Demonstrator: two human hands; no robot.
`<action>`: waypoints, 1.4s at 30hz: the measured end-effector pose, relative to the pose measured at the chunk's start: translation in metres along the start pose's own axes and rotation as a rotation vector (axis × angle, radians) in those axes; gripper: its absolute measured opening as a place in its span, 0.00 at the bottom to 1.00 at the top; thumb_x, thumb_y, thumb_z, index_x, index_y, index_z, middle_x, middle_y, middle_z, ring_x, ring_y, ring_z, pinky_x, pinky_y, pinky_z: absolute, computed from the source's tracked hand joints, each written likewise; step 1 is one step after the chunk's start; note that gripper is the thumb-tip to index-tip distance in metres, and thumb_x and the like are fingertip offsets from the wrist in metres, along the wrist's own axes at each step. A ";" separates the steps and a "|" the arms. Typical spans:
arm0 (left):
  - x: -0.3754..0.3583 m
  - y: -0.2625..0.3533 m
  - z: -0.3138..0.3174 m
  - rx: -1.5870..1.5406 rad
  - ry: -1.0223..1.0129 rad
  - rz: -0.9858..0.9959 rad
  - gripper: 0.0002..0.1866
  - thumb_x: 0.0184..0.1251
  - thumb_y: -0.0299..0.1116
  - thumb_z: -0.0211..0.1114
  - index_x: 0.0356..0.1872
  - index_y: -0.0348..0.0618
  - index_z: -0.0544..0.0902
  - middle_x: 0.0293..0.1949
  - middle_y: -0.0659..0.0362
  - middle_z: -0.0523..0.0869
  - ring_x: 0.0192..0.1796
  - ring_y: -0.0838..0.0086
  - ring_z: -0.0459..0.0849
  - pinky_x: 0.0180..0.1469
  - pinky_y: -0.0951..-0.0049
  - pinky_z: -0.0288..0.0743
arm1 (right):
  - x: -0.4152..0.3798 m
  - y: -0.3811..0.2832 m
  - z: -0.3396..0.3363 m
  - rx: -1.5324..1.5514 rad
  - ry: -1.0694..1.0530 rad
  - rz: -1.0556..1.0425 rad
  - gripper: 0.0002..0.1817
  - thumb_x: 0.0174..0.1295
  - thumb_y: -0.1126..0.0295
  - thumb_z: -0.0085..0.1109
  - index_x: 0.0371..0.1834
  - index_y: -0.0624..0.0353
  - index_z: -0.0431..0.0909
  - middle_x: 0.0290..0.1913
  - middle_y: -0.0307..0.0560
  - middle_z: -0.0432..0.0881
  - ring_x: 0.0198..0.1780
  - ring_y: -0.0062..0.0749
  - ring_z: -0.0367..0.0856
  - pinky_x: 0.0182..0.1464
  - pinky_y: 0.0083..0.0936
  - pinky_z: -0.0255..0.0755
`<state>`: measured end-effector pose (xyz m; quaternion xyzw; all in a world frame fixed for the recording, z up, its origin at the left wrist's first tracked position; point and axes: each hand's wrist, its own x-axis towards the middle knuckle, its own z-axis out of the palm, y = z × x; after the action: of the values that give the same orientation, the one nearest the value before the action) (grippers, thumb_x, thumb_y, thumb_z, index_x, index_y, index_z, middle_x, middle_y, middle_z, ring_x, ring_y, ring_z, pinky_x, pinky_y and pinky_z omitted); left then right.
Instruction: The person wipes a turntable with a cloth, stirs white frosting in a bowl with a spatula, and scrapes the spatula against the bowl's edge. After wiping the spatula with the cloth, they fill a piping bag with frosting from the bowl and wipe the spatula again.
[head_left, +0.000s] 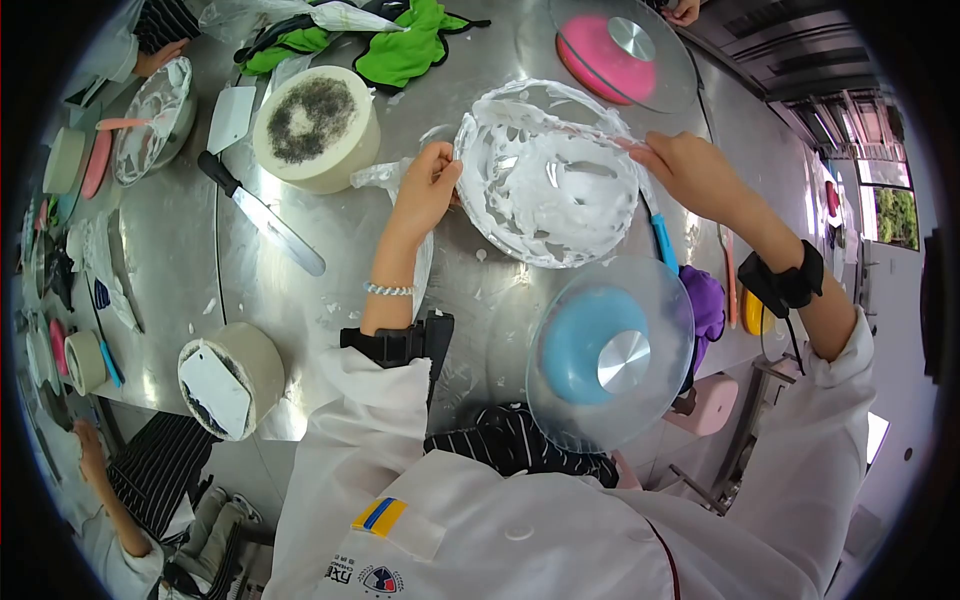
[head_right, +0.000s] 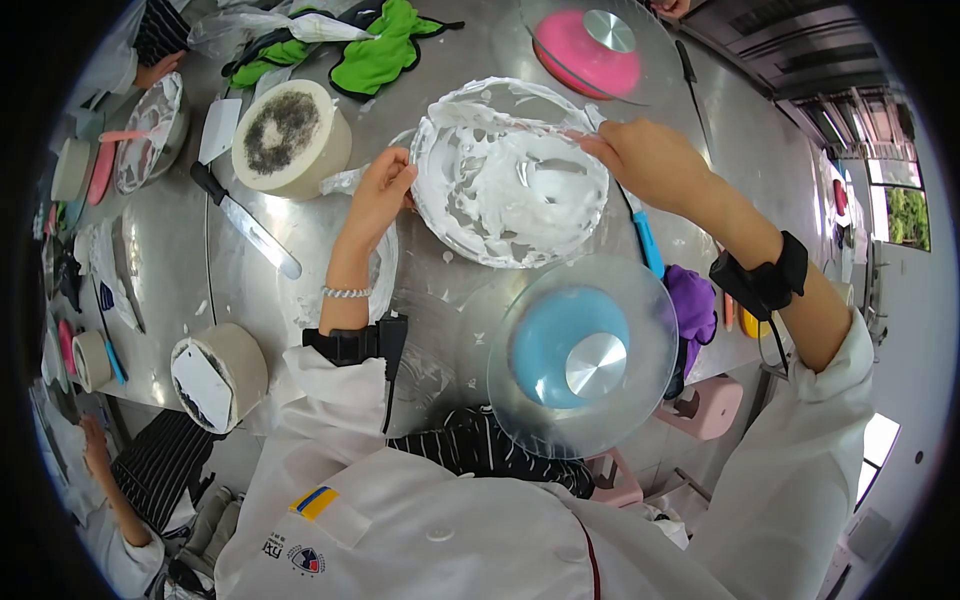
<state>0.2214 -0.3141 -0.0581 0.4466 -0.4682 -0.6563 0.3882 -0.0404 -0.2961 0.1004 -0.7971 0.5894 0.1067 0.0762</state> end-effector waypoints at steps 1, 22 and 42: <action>0.000 0.000 -0.001 -0.002 -0.010 0.001 0.04 0.60 0.27 0.51 0.34 0.39 0.69 0.24 0.63 0.74 0.25 0.83 0.72 0.26 0.81 0.69 | 0.000 -0.002 0.000 -0.014 0.025 -0.014 0.20 0.60 0.55 0.43 0.24 0.63 0.72 0.20 0.57 0.74 0.26 0.53 0.72 0.29 0.41 0.66; -0.001 0.008 -0.005 -0.039 0.004 -0.021 0.08 0.60 0.28 0.50 0.39 0.38 0.69 0.29 0.60 0.76 0.30 0.80 0.75 0.33 0.79 0.72 | -0.026 -0.003 -0.011 -0.406 0.045 -0.235 0.17 0.58 0.55 0.46 0.22 0.58 0.70 0.14 0.46 0.73 0.18 0.42 0.74 0.22 0.33 0.66; 0.010 0.001 -0.007 0.084 0.009 0.007 0.06 0.60 0.28 0.52 0.36 0.38 0.71 0.25 0.63 0.76 0.26 0.83 0.72 0.28 0.81 0.67 | 0.002 0.019 0.023 -0.270 0.104 -0.073 0.16 0.59 0.56 0.45 0.25 0.58 0.71 0.17 0.48 0.74 0.21 0.44 0.75 0.25 0.38 0.67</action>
<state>0.2251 -0.3252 -0.0609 0.4637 -0.4951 -0.6326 0.3737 -0.0596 -0.2982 0.0776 -0.8256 0.5433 0.1407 -0.0587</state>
